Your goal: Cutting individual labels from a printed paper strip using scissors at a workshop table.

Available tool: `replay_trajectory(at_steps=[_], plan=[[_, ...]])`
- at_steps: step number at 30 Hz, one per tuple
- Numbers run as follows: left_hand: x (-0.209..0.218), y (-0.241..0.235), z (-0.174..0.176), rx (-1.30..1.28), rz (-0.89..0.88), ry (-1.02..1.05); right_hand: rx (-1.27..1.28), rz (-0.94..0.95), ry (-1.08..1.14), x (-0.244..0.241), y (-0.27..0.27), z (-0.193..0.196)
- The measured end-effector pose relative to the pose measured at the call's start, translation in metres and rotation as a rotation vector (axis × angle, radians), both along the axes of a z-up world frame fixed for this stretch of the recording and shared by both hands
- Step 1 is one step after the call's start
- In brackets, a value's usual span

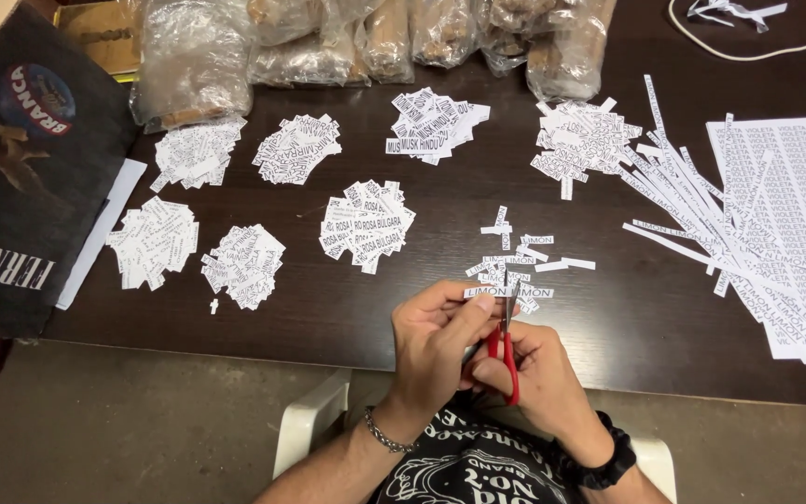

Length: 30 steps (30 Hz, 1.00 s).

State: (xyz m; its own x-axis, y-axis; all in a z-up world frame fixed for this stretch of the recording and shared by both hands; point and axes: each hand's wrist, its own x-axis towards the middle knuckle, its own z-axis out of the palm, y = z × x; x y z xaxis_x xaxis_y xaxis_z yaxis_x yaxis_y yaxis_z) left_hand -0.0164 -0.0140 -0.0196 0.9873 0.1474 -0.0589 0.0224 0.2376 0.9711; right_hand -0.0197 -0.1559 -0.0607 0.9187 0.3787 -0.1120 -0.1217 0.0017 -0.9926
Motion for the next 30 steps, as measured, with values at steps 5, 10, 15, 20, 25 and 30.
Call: replay_trajectory(at_steps=[5,10,15,20,25,30], plan=[[0.001,0.0,0.0,0.002,0.001,0.061,0.012,-0.016,0.047,0.001,0.004,0.003],[0.004,0.002,-0.003,-0.017,-0.011,-0.044,0.027,-0.106,0.263,0.001,0.002,0.001],[0.023,0.016,-0.016,0.19,-0.288,0.012,0.312,0.085,0.175,-0.005,-0.052,-0.028],[0.028,0.013,0.007,0.62,-0.581,0.239,0.573,0.124,-0.15,-0.022,-0.11,-0.028],[0.051,0.0,-0.007,0.982,-0.575,-0.204,0.391,-0.061,-0.108,-0.052,-0.153,-0.046],[0.089,-0.006,-0.045,1.262,-0.439,-0.506,0.483,-0.116,-0.031,-0.077,-0.154,-0.053]])
